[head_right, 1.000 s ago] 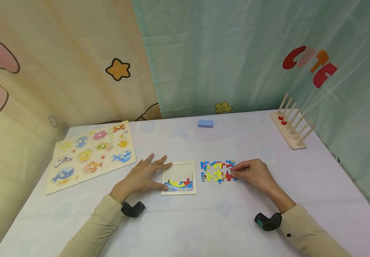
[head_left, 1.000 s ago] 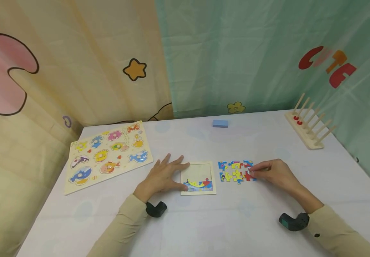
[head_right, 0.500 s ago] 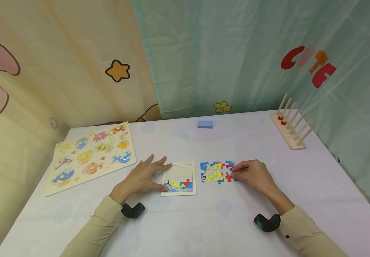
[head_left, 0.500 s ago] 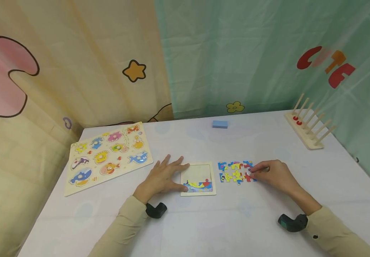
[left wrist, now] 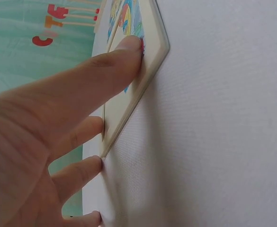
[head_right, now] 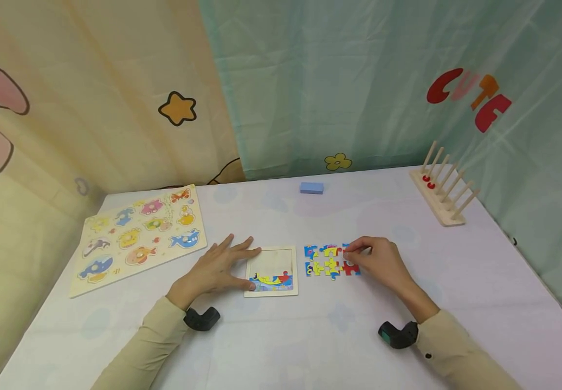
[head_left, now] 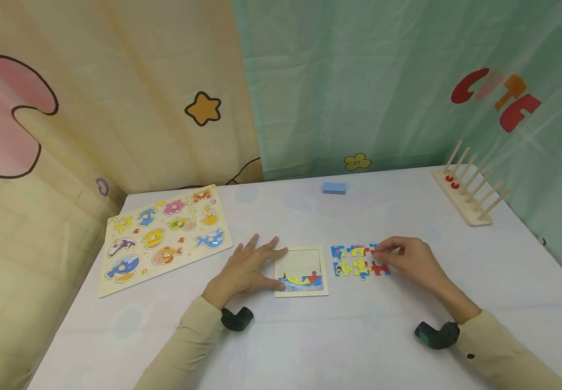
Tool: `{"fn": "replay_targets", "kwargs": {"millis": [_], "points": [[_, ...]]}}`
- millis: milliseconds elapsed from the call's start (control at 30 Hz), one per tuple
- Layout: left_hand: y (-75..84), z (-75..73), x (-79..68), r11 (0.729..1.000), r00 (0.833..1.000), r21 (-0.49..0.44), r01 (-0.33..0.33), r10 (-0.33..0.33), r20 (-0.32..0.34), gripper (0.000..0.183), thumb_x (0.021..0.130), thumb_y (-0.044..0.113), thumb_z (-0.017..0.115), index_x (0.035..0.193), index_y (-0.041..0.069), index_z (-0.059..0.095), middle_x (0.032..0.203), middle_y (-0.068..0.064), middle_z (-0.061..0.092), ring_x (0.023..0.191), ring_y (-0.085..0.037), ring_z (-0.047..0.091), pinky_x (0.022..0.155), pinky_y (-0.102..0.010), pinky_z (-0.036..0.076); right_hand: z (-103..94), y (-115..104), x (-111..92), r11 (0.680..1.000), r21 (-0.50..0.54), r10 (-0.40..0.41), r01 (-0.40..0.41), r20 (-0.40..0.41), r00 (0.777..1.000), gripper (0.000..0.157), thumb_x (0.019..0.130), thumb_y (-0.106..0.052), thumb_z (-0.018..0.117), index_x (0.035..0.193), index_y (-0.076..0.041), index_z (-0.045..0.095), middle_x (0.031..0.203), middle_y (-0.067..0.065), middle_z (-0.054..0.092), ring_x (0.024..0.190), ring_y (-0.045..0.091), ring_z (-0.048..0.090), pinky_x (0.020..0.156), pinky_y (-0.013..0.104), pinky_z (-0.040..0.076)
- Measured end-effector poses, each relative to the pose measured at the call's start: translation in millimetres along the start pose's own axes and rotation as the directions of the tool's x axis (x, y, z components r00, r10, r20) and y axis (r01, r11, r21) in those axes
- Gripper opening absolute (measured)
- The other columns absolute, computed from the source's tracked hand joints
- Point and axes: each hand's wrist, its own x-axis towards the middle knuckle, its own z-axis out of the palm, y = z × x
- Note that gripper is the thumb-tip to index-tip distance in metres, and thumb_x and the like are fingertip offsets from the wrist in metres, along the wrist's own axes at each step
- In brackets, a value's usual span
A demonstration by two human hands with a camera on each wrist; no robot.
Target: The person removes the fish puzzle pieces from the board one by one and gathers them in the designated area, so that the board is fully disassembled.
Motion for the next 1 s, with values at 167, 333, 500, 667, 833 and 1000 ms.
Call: {"fn": "replay_targets", "kwargs": {"millis": [167,333,500,667,833,1000], "points": [[-0.3,0.1,0.9,1.0,1.0,0.005,0.003,-0.003,0.005,0.081,0.074,0.051,0.082,0.145,0.027,0.052,0.159,-0.001,0.031,0.148,-0.042,0.01,0.115,-0.065,0.01,20.9,-22,8,0.995,0.045,-0.089,0.085,0.082,0.993,0.017,0.087,-0.018,0.075,0.101,-0.009,0.076,0.085,-0.001,0.066,0.063,0.018,0.051,0.049,0.025,0.042],[0.3,-0.8,0.6,1.0,1.0,0.009,0.011,-0.011,0.02,0.081,0.074,0.052,0.081,0.145,0.028,0.05,0.159,0.0,0.03,0.149,-0.04,0.009,0.115,-0.064,0.009,48.5,-46,15,0.975,0.084,-0.217,0.204,0.191,0.957,0.017,0.085,-0.014,0.076,0.102,-0.012,0.077,0.09,-0.004,0.068,0.063,0.014,0.052,0.054,0.024,0.044],[-0.1,-1.2,0.5,1.0,1.0,0.023,0.009,-0.009,0.026,0.081,0.074,0.054,0.08,0.146,0.03,0.049,0.16,0.001,0.029,0.148,-0.04,0.009,0.115,-0.064,0.009,75.6,-73,20,0.944,0.111,-0.329,0.31,0.285,0.9,0.023,0.084,-0.015,0.077,0.107,-0.012,0.076,0.088,-0.009,0.066,0.069,0.01,0.052,0.061,0.024,0.046],[-1.1,-0.9,0.0,1.0,1.0,0.024,-0.003,0.002,0.016,0.082,0.074,0.055,0.08,0.146,0.031,0.05,0.16,0.002,0.029,0.148,-0.04,0.01,0.115,-0.064,0.01,94.3,-91,21,0.911,0.088,-0.405,0.402,0.361,0.84,0.032,0.083,-0.013,0.077,0.114,-0.008,0.073,0.08,-0.009,0.059,0.069,0.008,0.051,0.062,0.024,0.046],[-1.4,-1.6,0.2,1.0,1.0,0.021,-0.01,0.01,0.019,0.081,0.075,0.055,0.08,0.146,0.03,0.049,0.16,0.002,0.028,0.148,-0.04,0.009,0.115,-0.063,0.01,102.0,-96,21,0.896,0.055,-0.424,0.44,0.401,0.812,0.037,0.08,-0.011,0.078,0.116,-0.007,0.073,0.078,-0.007,0.058,0.071,0.008,0.049,0.064,0.024,0.045],[-3.0,-4.0,-0.6,0.999,0.999,0.029,-0.02,0.019,0.037,0.083,0.074,0.055,0.08,0.146,0.029,0.049,0.16,0.001,0.027,0.148,-0.041,0.008,0.115,-0.064,0.01,104.5,-98,22,0.898,0.052,-0.418,0.437,0.412,0.809,0.035,0.08,-0.012,0.079,0.115,-0.01,0.073,0.078,-0.008,0.059,0.072,0.009,0.049,0.065,0.025,0.046]]}}
